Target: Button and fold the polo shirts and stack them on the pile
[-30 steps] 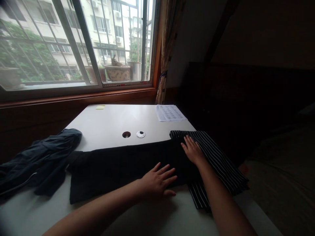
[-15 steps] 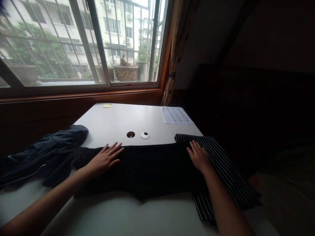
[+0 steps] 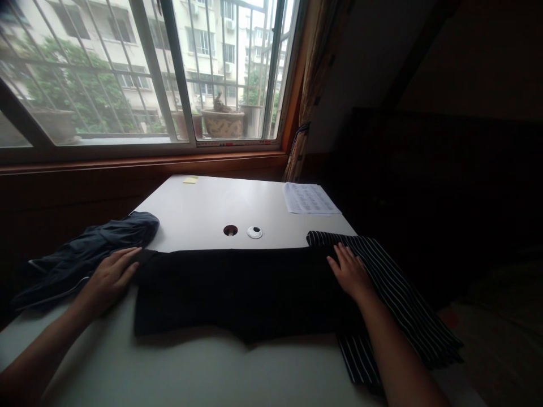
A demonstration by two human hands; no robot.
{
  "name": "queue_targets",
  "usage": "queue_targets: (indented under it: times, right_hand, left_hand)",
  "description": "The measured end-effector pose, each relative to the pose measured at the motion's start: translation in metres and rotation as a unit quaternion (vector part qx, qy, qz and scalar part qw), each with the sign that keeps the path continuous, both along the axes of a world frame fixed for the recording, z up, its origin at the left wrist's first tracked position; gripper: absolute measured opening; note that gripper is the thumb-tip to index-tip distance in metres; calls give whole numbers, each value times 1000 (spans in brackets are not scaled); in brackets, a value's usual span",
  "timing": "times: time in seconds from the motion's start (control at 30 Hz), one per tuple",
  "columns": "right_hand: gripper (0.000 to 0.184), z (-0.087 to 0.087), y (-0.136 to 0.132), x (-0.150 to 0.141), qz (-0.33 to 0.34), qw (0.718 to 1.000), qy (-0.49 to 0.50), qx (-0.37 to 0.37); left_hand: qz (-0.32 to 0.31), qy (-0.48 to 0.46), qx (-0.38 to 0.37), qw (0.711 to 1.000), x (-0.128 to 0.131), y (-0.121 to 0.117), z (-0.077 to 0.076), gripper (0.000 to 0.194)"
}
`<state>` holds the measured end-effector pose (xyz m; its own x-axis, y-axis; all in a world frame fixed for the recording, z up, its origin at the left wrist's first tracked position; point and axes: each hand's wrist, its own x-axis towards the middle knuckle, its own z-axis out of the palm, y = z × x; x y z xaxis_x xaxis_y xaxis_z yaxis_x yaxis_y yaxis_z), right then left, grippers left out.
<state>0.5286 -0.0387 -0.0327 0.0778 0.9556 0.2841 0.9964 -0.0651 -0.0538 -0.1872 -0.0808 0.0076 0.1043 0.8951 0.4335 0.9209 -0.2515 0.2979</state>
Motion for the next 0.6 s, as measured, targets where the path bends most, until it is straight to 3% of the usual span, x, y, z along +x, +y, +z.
queue_targets:
  times: [0.1, 0.17, 0.27, 0.37, 0.47, 0.53, 0.6]
  right_hand:
    - [57, 15, 0, -17, 17, 998, -15, 57]
    - [50, 34, -2, -45, 67, 992, -13, 109]
    - [38, 68, -15, -115, 191, 969, 30, 155]
    - [25, 94, -40, -206, 330, 932, 96, 114]
    - [21, 101, -69, -292, 467, 876, 121, 15]
    - [36, 95, -82, -339, 532, 841, 94, -15]
    - [50, 85, -89, -374, 550, 833, 58, -25]
  left_hand:
    - [58, -99, -46, 992, -13, 4, 7, 53]
    - [71, -153, -111, 979, -17, 8, 9, 54]
    - [71, -219, -177, 957, -15, 13, 9, 60]
    - [75, -297, -188, 933, -8, 14, 10, 69]
    - [82, -399, -175, 896, -1, 12, 12, 81]
    - [74, -451, -172, 873, 3, 8, 13, 85]
    - [57, -473, -167, 863, 4, 4, 13, 85]
